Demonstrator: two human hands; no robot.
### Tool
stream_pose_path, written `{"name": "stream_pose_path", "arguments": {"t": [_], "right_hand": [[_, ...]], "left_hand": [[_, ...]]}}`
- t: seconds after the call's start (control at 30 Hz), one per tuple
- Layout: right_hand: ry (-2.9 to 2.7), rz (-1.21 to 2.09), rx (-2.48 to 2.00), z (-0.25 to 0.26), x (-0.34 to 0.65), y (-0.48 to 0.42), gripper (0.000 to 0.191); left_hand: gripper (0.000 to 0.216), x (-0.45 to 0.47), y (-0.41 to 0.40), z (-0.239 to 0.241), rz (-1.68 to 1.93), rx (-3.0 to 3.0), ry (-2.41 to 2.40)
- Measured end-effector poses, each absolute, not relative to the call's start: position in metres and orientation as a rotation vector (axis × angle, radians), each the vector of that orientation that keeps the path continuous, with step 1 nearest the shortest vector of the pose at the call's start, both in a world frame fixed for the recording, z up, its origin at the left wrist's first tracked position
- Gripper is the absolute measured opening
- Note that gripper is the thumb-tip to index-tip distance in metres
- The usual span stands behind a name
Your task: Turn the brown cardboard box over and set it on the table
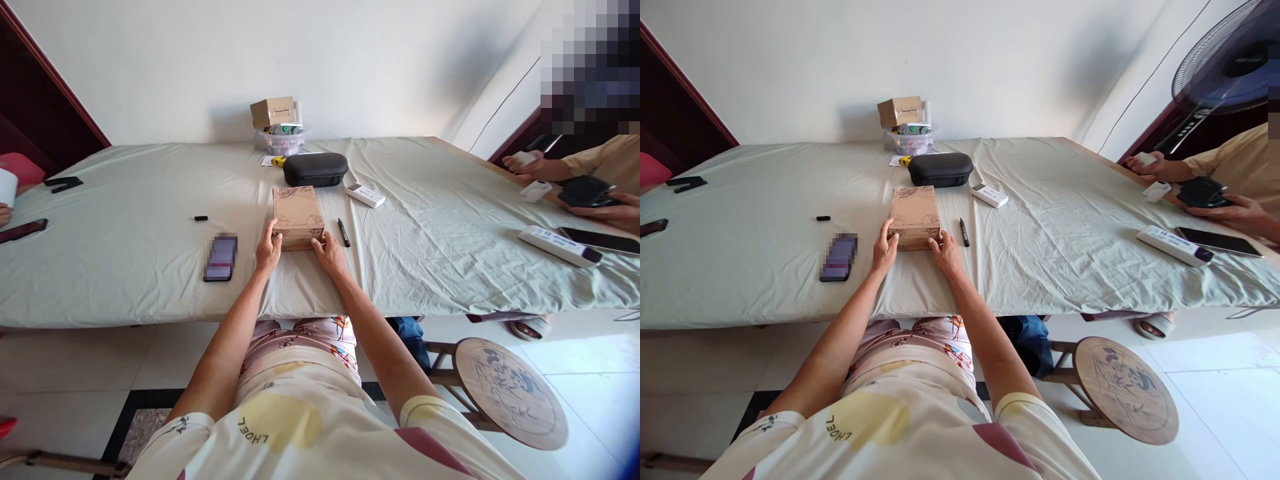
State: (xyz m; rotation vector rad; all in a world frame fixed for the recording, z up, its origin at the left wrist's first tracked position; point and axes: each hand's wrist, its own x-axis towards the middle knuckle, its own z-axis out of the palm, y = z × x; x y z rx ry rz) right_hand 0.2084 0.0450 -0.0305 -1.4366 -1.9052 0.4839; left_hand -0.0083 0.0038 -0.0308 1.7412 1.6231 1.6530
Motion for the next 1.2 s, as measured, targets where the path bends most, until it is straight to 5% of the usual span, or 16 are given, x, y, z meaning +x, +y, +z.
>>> {"name": "stream_pose_path", "arguments": {"t": [0.3, 0.7, 0.8, 1.2], "right_hand": [[-1.673, 0.092, -1.705, -0.021, 0.243, 0.062, 0.043], [-1.763, 0.118, -1.791, -0.03, 0.248, 0.063, 0.036], [-1.658, 0.06, -1.637, -0.022, 0.242, 0.054, 0.048], [-2.395, 0.028, -0.843, -0.011, 0.186, -0.007, 0.027]], "left_hand": [[0.051, -0.009, 0.007, -0.038, 1.675, 1.778, 1.571], [0.082, -0.01, 0.007, -0.044, 1.617, 1.759, 1.489], [0.087, -0.009, 0.006, -0.044, 1.62, 1.765, 1.496], [0.076, -0.011, 0.008, -0.047, 1.661, 1.789, 1.461]]}}
